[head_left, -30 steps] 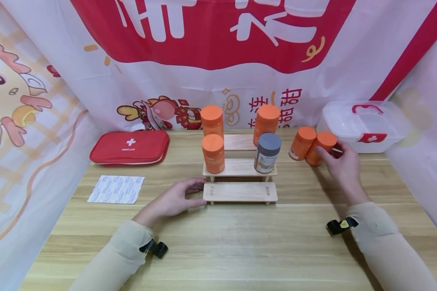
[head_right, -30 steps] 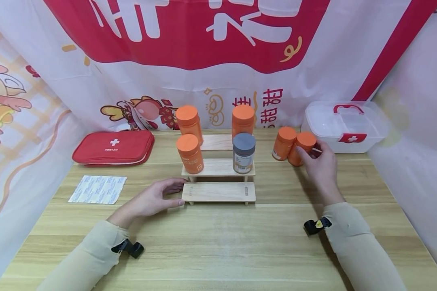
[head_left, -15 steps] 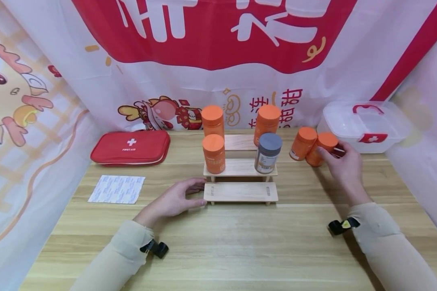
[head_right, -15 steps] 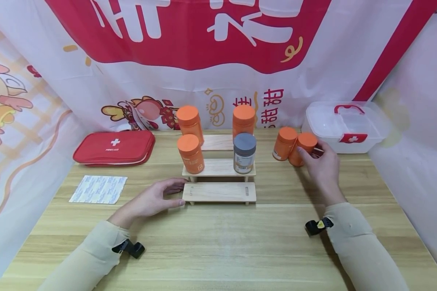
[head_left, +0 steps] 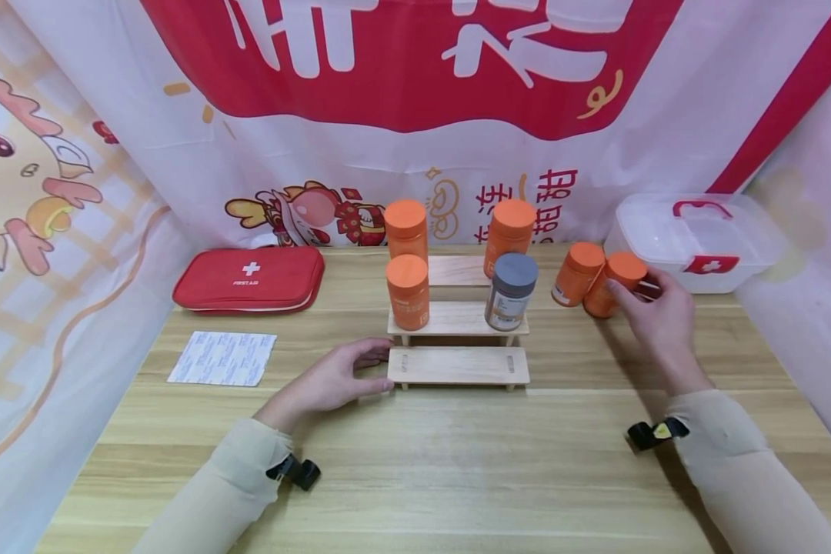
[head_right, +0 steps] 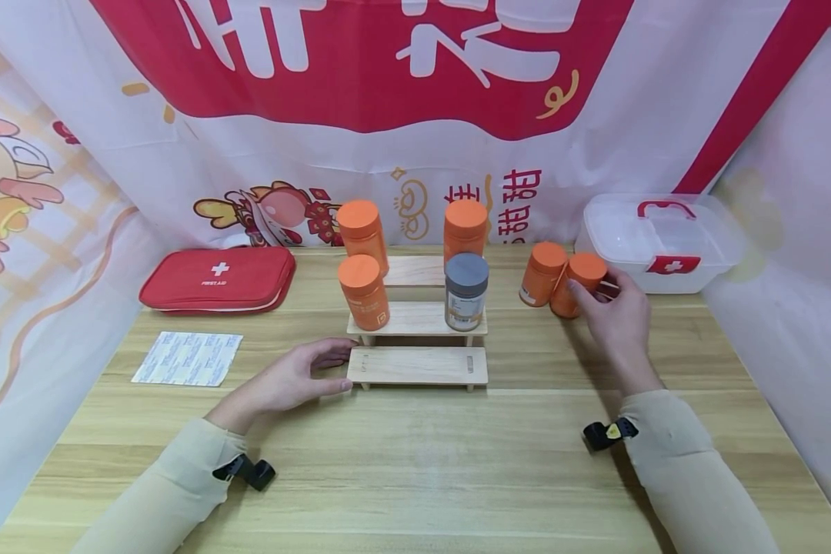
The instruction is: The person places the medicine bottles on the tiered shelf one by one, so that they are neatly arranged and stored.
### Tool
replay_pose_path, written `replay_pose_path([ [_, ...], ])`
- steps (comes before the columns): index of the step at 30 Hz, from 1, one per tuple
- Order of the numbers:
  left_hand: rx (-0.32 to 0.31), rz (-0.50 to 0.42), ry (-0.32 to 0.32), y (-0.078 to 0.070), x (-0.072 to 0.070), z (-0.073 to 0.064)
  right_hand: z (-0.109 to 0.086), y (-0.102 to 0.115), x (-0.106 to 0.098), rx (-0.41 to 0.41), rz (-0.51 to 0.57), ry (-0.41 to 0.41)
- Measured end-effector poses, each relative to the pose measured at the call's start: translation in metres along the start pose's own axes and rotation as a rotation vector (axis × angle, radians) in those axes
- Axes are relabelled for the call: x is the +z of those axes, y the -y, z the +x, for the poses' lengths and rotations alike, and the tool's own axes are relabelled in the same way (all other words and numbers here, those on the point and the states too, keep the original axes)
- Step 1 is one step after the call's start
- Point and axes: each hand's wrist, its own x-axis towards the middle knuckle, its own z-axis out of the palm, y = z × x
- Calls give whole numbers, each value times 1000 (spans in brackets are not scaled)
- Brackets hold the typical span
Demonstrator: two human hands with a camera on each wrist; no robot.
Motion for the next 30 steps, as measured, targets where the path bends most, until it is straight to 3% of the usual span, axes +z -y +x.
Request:
replay_pose_path([
  [18, 12, 5, 1, 0, -1, 0, -26, 12, -22, -94, -28, -35],
  [30, -14, 8, 10, 1, -2, 1, -53, 31, -27, -123, -2, -37],
])
